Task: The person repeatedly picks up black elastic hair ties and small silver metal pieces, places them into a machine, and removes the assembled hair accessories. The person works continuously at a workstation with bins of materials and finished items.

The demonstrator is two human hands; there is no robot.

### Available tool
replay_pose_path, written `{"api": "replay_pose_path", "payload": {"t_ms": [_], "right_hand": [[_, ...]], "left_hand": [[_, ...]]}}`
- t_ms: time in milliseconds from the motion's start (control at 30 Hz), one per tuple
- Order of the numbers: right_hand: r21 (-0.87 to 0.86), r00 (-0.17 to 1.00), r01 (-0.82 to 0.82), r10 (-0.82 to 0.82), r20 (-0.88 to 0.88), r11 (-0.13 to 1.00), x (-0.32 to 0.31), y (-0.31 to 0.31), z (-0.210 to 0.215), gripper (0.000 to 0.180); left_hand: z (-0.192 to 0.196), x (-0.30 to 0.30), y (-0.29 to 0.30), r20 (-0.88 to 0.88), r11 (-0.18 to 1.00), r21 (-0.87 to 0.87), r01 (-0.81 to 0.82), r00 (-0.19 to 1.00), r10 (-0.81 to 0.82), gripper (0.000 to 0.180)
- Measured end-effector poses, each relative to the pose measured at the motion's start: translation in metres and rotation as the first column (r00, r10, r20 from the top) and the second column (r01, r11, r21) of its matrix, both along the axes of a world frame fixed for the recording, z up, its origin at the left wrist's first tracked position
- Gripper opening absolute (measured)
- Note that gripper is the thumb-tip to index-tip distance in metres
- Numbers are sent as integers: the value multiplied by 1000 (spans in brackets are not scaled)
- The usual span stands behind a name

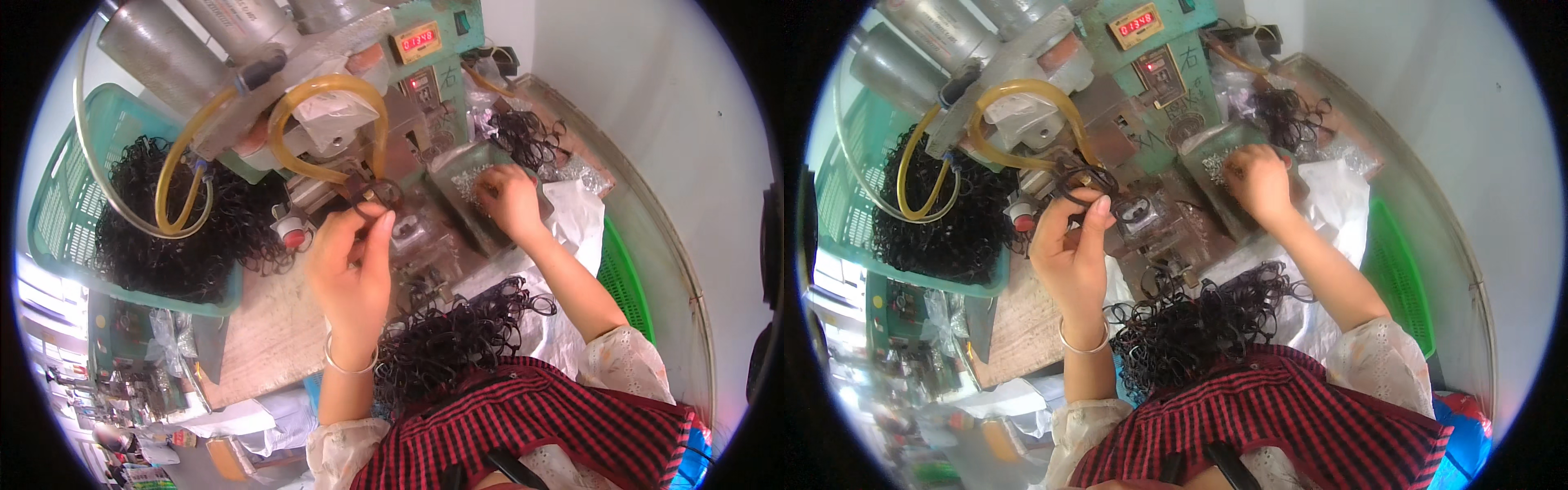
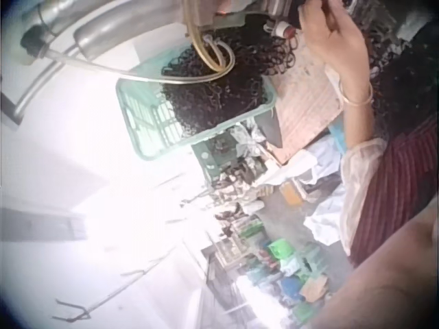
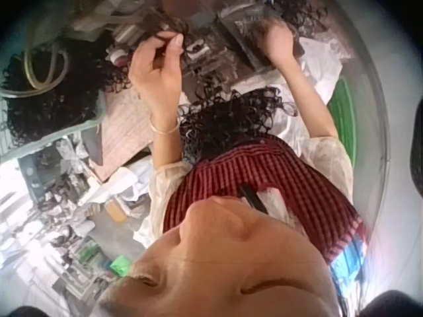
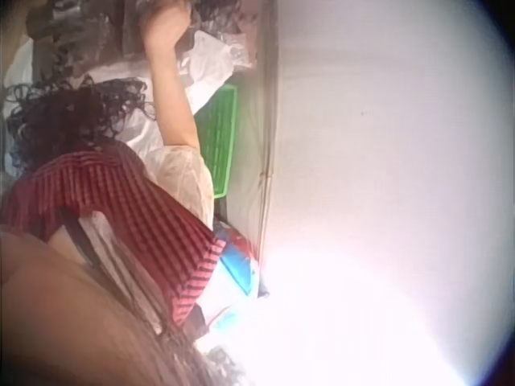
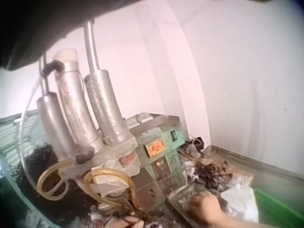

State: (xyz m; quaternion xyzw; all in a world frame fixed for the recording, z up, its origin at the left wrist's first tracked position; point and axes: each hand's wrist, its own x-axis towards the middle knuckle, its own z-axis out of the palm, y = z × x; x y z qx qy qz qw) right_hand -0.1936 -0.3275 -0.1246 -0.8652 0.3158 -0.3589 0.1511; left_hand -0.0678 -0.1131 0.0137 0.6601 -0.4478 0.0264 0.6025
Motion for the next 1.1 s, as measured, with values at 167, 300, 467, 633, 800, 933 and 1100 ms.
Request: {"api": "replay_pose_path", "payload": {"t_ms": [167, 300, 467, 633, 800, 933, 1100], "right_hand": [[-19, 987, 116, -113, 115, 993, -1, 9, 5, 11], [-195, 998, 56, -59, -10, 979, 26, -1, 3, 9], [-311, 970, -4, -72, -233, 950, 55, -7, -4, 11], [-198, 999, -27, 20, -35, 980, 3, 8, 1, 10], [156, 987, -30, 4, 162, 987, -8, 13, 21, 14], [197, 971, -78, 30, 235, 977, 6, 26, 31, 14], [162, 985, -42, 14, 173, 986, -5, 14, 19, 14]], "left_hand": [[-1, -1, -3, 56, 999, 8, -35, 998, 35, 9], [2, -2, 0, 101, 997, 35, -67, 993, 64, 6], [-14, -1, 9, 286, 997, 38, -63, 957, 50, 15], [-84, 37, 92, 463, 861, -179, -477, 731, 501, 14], [-140, 221, 122, 348, 674, 200, -711, 695, 630, 32], [-171, 285, 64, 267, 570, 408, -713, 690, 672, 41], [-233, 290, 64, 156, 635, 229, -738, 672, 724, 31]]}}
